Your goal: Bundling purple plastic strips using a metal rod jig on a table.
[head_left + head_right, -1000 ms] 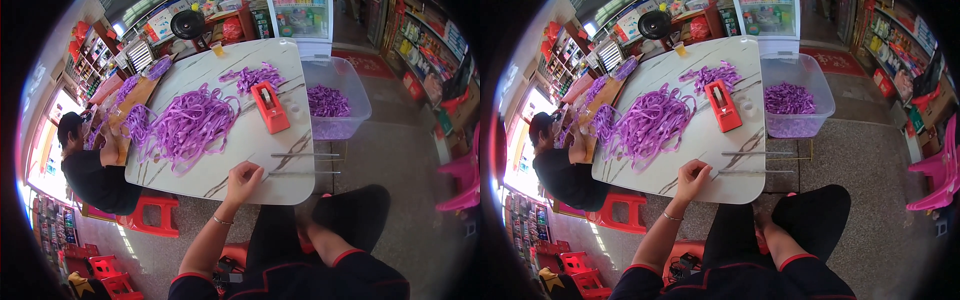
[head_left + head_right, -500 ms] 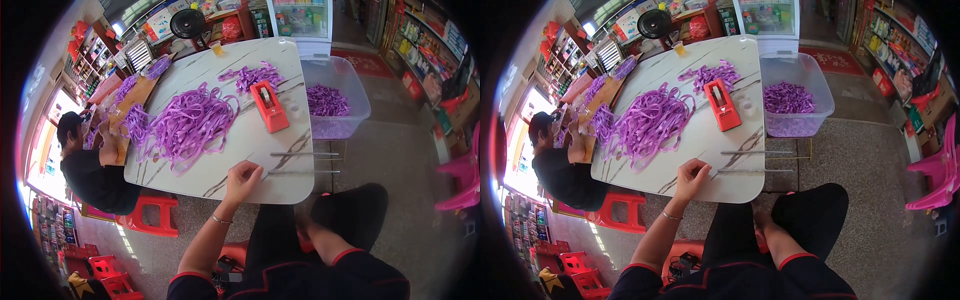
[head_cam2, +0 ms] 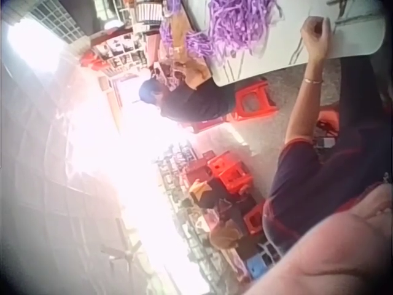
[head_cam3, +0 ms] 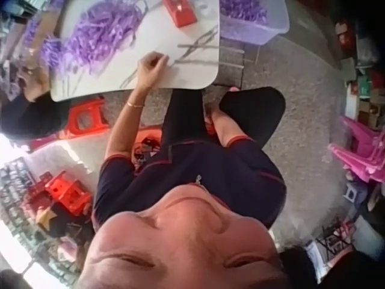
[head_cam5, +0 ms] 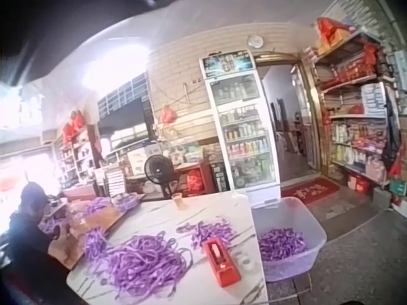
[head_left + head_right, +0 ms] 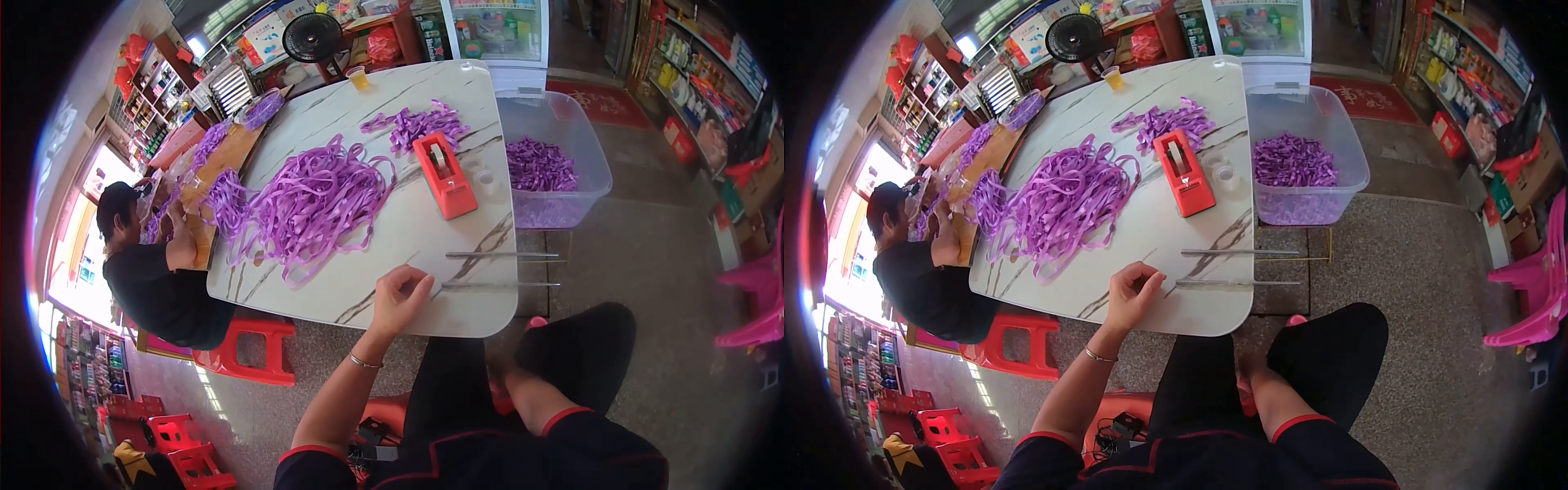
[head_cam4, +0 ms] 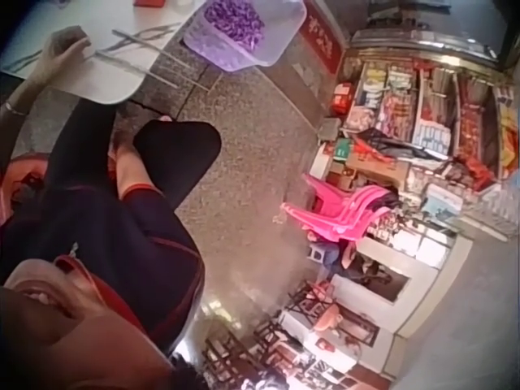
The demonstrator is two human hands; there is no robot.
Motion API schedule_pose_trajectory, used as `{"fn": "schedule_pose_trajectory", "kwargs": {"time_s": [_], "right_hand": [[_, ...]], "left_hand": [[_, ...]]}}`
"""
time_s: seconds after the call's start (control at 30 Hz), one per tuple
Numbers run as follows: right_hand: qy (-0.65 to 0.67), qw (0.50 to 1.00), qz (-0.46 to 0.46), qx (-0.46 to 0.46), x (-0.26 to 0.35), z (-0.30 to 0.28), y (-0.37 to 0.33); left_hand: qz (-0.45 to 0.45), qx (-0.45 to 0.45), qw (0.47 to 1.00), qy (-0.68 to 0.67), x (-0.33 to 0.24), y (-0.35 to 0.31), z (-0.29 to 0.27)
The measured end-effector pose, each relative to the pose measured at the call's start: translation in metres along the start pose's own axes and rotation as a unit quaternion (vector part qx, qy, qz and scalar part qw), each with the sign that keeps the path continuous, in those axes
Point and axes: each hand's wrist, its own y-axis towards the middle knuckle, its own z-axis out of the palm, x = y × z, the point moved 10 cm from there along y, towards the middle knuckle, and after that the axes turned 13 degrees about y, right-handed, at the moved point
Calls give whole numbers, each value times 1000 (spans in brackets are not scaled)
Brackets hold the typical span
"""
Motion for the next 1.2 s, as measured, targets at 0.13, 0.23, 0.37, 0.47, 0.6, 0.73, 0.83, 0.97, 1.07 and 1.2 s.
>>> {"fn": "schedule_pose_trajectory", "kwargs": {"time_s": [0.13, 0.23, 0.37, 0.47, 0.6, 0.73, 0.83, 0.97, 1.07, 1.2], "right_hand": [[10, 989, -6, 147, 48, 3, 4], [23, 904, -146, -401, 48, -37, -40], [319, 903, 236, 163, -29, 83, 8], [154, 980, 116, 54, 6, 13, 16], [29, 996, 43, 67, 23, -12, 8], [-68, 997, -30, 12, -13, 18, 13], [53, 921, -42, -384, -2, -53, -44], [-63, 997, 36, -23, 45, -90, -36], [0, 928, -85, -362, 82, -166, -79], [238, 968, 35, -68, 65, -193, -50]], "left_hand": [[-27, -22, 999, 24, 20, -19, -21], [-21, -10, 1000, -14, 7, -9, -11], [-4, 20, 1000, -3, -4, 3, 8], [-18, 0, 1000, 4, 10, -10, -9], [-28, -6, 1000, 2, 15, -15, -13], [-7, 22, 1000, -5, -2, 1, 8], [-3, 8, 1000, -15, 0, -3, 0], [-31, -1, 999, -24, 16, -15, -11], [-28, 6, 998, -48, 7, -10, -5], [-40, 7, 998, -53, 11, -11, -8]]}}
